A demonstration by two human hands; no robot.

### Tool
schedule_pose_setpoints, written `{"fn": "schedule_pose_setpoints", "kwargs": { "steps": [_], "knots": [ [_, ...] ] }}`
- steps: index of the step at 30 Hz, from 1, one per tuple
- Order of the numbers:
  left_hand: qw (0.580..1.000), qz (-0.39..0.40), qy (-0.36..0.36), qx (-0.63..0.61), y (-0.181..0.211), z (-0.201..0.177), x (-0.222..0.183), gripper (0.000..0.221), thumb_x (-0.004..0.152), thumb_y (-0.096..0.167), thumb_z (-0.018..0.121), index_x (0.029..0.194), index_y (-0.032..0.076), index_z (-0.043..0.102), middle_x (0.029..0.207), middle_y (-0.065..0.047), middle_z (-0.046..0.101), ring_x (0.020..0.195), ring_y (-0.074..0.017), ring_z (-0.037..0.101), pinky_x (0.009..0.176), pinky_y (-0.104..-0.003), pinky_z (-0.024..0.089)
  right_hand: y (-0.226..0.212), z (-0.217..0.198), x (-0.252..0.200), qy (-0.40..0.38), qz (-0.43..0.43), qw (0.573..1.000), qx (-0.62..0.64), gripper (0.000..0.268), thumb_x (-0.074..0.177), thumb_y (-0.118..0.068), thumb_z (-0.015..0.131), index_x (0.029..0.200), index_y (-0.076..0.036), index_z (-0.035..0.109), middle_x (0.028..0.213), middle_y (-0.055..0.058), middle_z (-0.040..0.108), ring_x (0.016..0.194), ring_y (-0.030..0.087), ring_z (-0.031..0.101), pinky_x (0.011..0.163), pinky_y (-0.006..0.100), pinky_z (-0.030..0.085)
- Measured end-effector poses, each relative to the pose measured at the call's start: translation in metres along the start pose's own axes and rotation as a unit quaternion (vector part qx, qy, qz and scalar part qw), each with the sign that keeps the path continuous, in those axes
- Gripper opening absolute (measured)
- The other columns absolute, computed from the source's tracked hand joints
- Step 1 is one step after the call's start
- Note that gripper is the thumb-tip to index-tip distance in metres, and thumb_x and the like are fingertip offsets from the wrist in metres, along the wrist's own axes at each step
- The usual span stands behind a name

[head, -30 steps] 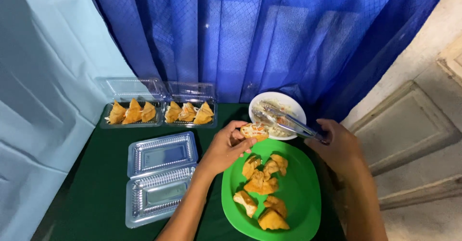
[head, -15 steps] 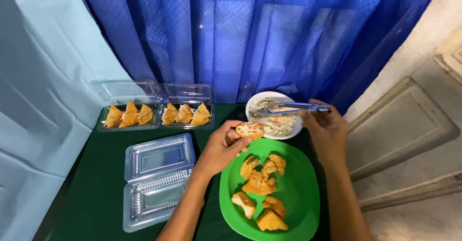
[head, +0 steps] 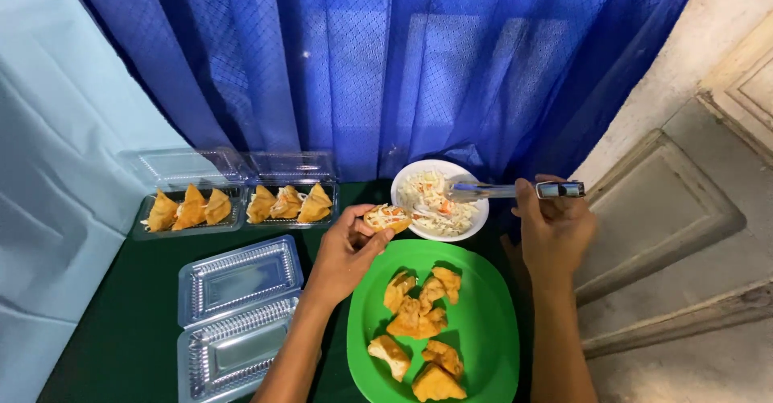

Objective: Stuffing fried tofu pieces with a vegetable mixture using metal tongs.

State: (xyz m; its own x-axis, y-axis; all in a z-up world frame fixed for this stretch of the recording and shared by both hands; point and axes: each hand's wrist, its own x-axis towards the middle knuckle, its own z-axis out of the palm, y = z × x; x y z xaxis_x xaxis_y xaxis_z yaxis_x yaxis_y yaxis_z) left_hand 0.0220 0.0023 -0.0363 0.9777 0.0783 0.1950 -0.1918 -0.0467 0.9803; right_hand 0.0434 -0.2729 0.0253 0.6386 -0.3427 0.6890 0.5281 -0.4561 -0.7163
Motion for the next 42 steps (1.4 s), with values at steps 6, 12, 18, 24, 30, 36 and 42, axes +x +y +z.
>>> {"fn": "schedule_pose_setpoints", "kwargs": {
  "steps": [6, 12, 18, 24, 30, 36, 42],
  "knots": [
    [1.0, -0.007, -0.001, 0.018, 0.005, 0.001, -0.001, 0.047, 0.085, 0.021, 0.083, 0.119, -0.005, 0.064, 0.072, -0.017, 0.069, 0.071, -0.0211, 0.071, 0.064, -0.035, 0.06, -0.005, 0.01, -0.007, -0.029, -0.022, 0.995, -0.091, 0.03, 0.093, -0.022, 0.089, 0.105, 0.001, 0.073, 0.075, 0.017, 0.072, 0.07, 0.027, 0.073, 0.061, 0.043, 0.059],
    [1.0, -0.005, 0.002, 0.008, 0.003, 0.001, -0.001, 0.048, 0.083, 0.018, 0.083, 0.12, -0.004, 0.064, 0.073, -0.016, 0.069, 0.069, -0.0221, 0.074, 0.066, -0.035, 0.06, -0.006, 0.011, -0.008, -0.012, 0.042, 0.998, -0.037, 0.021, 0.095, -0.016, 0.084, 0.102, 0.0, 0.073, 0.075, 0.014, 0.072, 0.067, 0.022, 0.072, 0.059, 0.035, 0.061],
    [1.0, 0.0, -0.001, 0.015, 0.003, 0.001, -0.001, 0.046, 0.084, 0.019, 0.082, 0.119, -0.004, 0.064, 0.071, -0.016, 0.069, 0.069, -0.0201, 0.071, 0.063, -0.034, 0.058, 0.001, 0.003, 0.0, 0.012, 0.029, 0.999, 0.018, 0.023, 0.101, -0.013, 0.082, 0.104, 0.005, 0.069, 0.082, 0.022, 0.071, 0.074, 0.027, 0.073, 0.064, 0.039, 0.063],
    [1.0, -0.003, 0.006, 0.021, 0.009, 0.002, -0.002, 0.046, 0.084, 0.021, 0.083, 0.118, -0.004, 0.065, 0.074, -0.018, 0.068, 0.071, -0.0231, 0.07, 0.064, -0.036, 0.057, -0.004, -0.003, 0.001, 0.019, 0.072, 0.994, 0.082, 0.029, 0.105, -0.016, 0.077, 0.108, 0.009, 0.064, 0.09, 0.025, 0.07, 0.083, 0.032, 0.075, 0.066, 0.042, 0.066],
    [1.0, -0.003, 0.009, 0.026, 0.009, 0.002, -0.001, 0.045, 0.083, 0.021, 0.084, 0.117, -0.002, 0.066, 0.075, -0.017, 0.07, 0.072, -0.021, 0.068, 0.064, -0.036, 0.057, -0.005, 0.006, -0.007, -0.008, 0.201, 0.952, 0.231, 0.027, 0.098, -0.023, 0.074, 0.106, 0.0, 0.062, 0.086, 0.01, 0.069, 0.079, 0.021, 0.076, 0.066, 0.035, 0.07],
    [1.0, 0.0, 0.01, 0.016, 0.003, 0.002, 0.001, 0.048, 0.083, 0.02, 0.083, 0.12, -0.003, 0.064, 0.075, -0.016, 0.069, 0.072, -0.0207, 0.068, 0.064, -0.036, 0.057, -0.008, 0.013, -0.013, -0.033, 0.174, 0.96, 0.218, 0.03, 0.098, -0.015, 0.074, 0.11, 0.01, 0.063, 0.091, 0.024, 0.07, 0.082, 0.029, 0.076, 0.065, 0.04, 0.069],
    [1.0, 0.007, 0.001, 0.008, 0.008, 0.0, 0.0, 0.047, 0.084, 0.019, 0.082, 0.121, -0.003, 0.064, 0.072, -0.015, 0.07, 0.07, -0.0186, 0.067, 0.061, -0.032, 0.056, -0.008, 0.009, -0.011, -0.025, 0.183, 0.955, 0.233, 0.035, 0.099, -0.022, 0.073, 0.114, 0.006, 0.059, 0.096, 0.024, 0.071, 0.082, 0.026, 0.075, 0.067, 0.037, 0.069]
  ]
}}
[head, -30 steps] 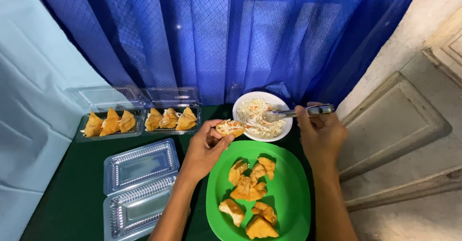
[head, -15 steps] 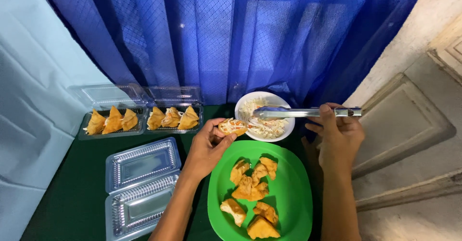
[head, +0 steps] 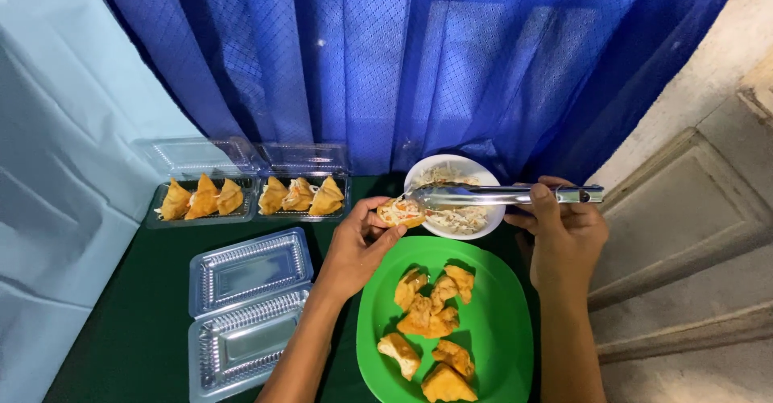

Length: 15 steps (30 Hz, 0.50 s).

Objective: Stuffing fried tofu pieces with a vegetable mixture using metal tongs.

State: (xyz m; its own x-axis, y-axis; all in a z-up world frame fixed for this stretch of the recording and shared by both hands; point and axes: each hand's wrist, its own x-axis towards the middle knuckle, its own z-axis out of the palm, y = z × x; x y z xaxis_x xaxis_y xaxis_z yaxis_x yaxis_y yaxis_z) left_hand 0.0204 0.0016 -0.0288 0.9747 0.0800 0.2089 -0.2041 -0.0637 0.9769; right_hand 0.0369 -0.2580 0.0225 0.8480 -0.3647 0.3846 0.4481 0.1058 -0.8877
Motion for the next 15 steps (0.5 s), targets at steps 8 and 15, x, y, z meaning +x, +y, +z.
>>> {"fn": "schedule_pose_setpoints", "kwargs": {
  "steps": [8, 15],
  "knots": [
    [1.0, -0.019, -0.003, 0.0, -0.002, -0.001, 0.001, 0.048, 0.084, 0.017, 0.082, 0.125, 0.001, 0.064, 0.078, -0.015, 0.073, 0.073, -0.0197, 0.07, 0.065, -0.032, 0.058, 0.002, 0.009, -0.001, 0.023, 0.0, 1.0, -0.013, 0.031, 0.098, -0.02, 0.075, 0.111, 0.005, 0.063, 0.091, 0.018, 0.07, 0.08, 0.025, 0.076, 0.065, 0.037, 0.069],
    [0.998, -0.031, 0.054, 0.03, -0.007, -0.015, 0.007, 0.052, 0.083, 0.018, 0.082, 0.13, 0.004, 0.063, 0.088, -0.017, 0.072, 0.078, -0.0227, 0.071, 0.07, -0.034, 0.059, 0.019, -0.015, 0.007, 0.033, -0.062, 0.992, -0.109, 0.033, 0.102, -0.016, 0.077, 0.114, 0.01, 0.062, 0.097, 0.027, 0.069, 0.093, 0.037, 0.074, 0.071, 0.047, 0.068]
  ]
}}
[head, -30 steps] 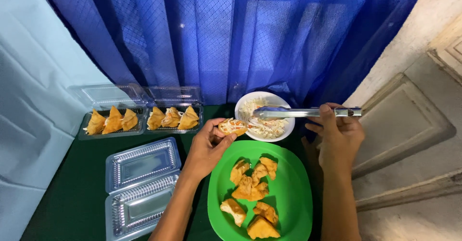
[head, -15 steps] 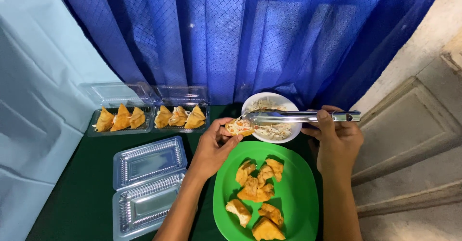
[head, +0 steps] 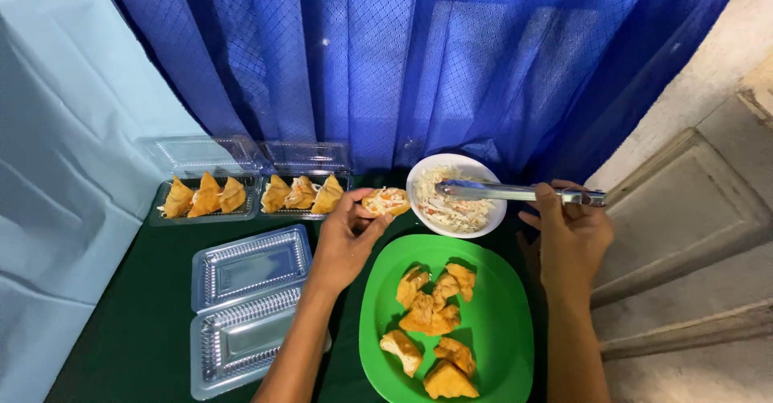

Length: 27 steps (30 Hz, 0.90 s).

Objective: Stuffing fried tofu pieces with a vegetable mixture using metal tongs.

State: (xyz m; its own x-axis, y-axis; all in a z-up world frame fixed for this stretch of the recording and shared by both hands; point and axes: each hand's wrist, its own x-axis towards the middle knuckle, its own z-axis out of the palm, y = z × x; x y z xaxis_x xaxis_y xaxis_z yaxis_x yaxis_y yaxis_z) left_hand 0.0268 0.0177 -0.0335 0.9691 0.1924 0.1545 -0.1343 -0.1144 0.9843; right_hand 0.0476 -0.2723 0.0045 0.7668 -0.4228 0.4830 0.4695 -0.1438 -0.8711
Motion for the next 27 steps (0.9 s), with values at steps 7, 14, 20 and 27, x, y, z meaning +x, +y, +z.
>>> {"fn": "schedule_pose_setpoints", "kwargs": {
  "steps": [7, 14, 20, 27],
  "knots": [
    [0.999, 0.005, 0.033, -0.007, -0.003, -0.022, 0.007, 0.049, 0.086, 0.018, 0.08, 0.129, 0.003, 0.062, 0.088, -0.015, 0.067, 0.077, -0.0206, 0.065, 0.067, -0.034, 0.057, -0.05, 0.023, -0.015, -0.078, -0.069, 0.994, -0.023, 0.031, 0.098, -0.008, 0.076, 0.115, 0.012, 0.06, 0.103, 0.029, 0.069, 0.099, 0.035, 0.072, 0.075, 0.045, 0.065],
    [0.997, 0.013, 0.072, -0.016, 0.008, -0.051, -0.001, 0.048, 0.088, 0.016, 0.079, 0.131, 0.003, 0.06, 0.087, -0.011, 0.066, 0.076, -0.0171, 0.065, 0.067, -0.029, 0.056, -0.092, 0.08, -0.023, -0.296, -0.103, 0.932, -0.181, 0.031, 0.077, -0.015, 0.09, 0.105, -0.013, 0.077, 0.083, 0.01, 0.079, 0.09, 0.026, 0.078, 0.08, 0.039, 0.06],
    [0.998, 0.01, 0.064, -0.012, -0.012, -0.053, 0.002, 0.049, 0.087, 0.018, 0.08, 0.13, 0.003, 0.061, 0.086, -0.011, 0.067, 0.075, -0.0166, 0.064, 0.065, -0.03, 0.056, -0.095, 0.098, -0.022, -0.369, -0.077, 0.9, -0.218, 0.025, 0.079, -0.021, 0.084, 0.103, -0.019, 0.077, 0.084, 0.009, 0.08, 0.091, 0.029, 0.078, 0.082, 0.043, 0.059],
    [0.998, 0.008, 0.061, -0.003, -0.004, -0.054, -0.001, 0.047, 0.089, 0.019, 0.079, 0.13, 0.004, 0.061, 0.086, -0.011, 0.069, 0.075, -0.0178, 0.065, 0.064, -0.031, 0.056, -0.103, 0.094, -0.018, -0.302, -0.08, 0.907, -0.283, 0.027, 0.078, -0.026, 0.085, 0.104, -0.021, 0.077, 0.086, 0.007, 0.08, 0.094, 0.028, 0.076, 0.08, 0.042, 0.059]
  ]
}}
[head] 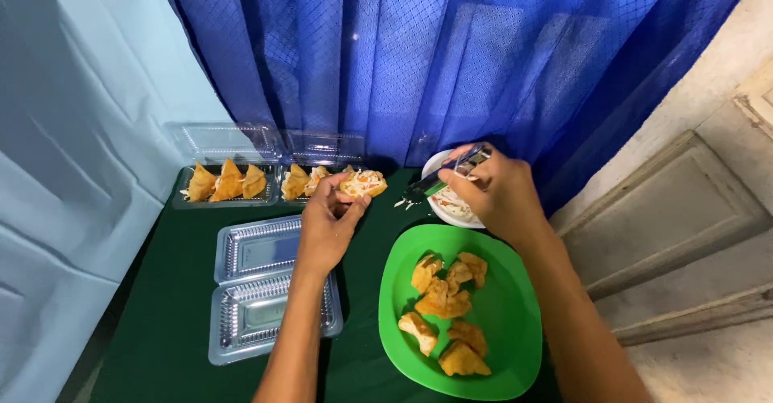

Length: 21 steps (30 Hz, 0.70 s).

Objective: Stuffing fried tofu pieces with a vegetable mixture using metal tongs.

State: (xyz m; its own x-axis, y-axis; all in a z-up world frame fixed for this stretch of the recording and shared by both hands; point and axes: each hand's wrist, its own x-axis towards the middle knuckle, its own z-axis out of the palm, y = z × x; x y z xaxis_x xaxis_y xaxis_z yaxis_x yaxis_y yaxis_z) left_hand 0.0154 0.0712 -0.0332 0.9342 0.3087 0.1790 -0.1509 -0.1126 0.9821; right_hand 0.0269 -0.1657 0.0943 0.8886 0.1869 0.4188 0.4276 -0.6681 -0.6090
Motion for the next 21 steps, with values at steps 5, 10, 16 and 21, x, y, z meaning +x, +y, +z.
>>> {"fn": "schedule_pose_setpoints", "kwargs": {
  "steps": [5, 10, 16, 21],
  "knots": [
    [1.0, 0.013, -0.004, 0.013, 0.003, 0.001, -0.003, 0.048, 0.087, 0.017, 0.079, 0.129, 0.002, 0.062, 0.085, -0.013, 0.069, 0.075, -0.0197, 0.065, 0.063, -0.032, 0.056, 0.016, -0.011, 0.003, 0.03, -0.005, 0.998, 0.061, 0.025, 0.083, -0.018, 0.084, 0.106, -0.014, 0.077, 0.086, 0.014, 0.078, 0.089, 0.028, 0.076, 0.077, 0.039, 0.059],
    [0.999, 0.001, -0.035, -0.005, -0.01, 0.005, 0.0, 0.049, 0.087, 0.017, 0.079, 0.13, 0.002, 0.06, 0.087, -0.014, 0.066, 0.073, -0.0185, 0.064, 0.058, -0.029, 0.058, 0.009, -0.025, 0.004, 0.056, -0.033, 0.967, 0.246, 0.025, 0.092, -0.004, 0.077, 0.112, 0.006, 0.067, 0.098, 0.024, 0.075, 0.088, 0.023, 0.075, 0.077, 0.038, 0.065],
    [0.996, -0.026, -0.071, -0.053, -0.02, 0.011, 0.002, 0.053, 0.085, 0.015, 0.081, 0.131, 0.0, 0.059, 0.089, -0.012, 0.06, 0.072, -0.0183, 0.068, 0.057, -0.025, 0.059, -0.001, -0.021, 0.001, 0.07, -0.052, 0.957, 0.276, 0.025, 0.093, -0.001, 0.076, 0.111, 0.011, 0.064, 0.104, 0.028, 0.074, 0.09, 0.027, 0.075, 0.075, 0.04, 0.066],
    [0.995, -0.028, -0.079, -0.058, -0.021, 0.01, 0.001, 0.055, 0.085, 0.015, 0.08, 0.132, -0.003, 0.058, 0.089, -0.012, 0.057, 0.072, -0.0189, 0.07, 0.058, -0.026, 0.061, 0.001, -0.018, 0.002, 0.079, -0.041, 0.956, 0.279, 0.028, 0.093, -0.005, 0.077, 0.112, 0.011, 0.063, 0.099, 0.027, 0.073, 0.088, 0.027, 0.074, 0.074, 0.04, 0.067]
  ]
}}
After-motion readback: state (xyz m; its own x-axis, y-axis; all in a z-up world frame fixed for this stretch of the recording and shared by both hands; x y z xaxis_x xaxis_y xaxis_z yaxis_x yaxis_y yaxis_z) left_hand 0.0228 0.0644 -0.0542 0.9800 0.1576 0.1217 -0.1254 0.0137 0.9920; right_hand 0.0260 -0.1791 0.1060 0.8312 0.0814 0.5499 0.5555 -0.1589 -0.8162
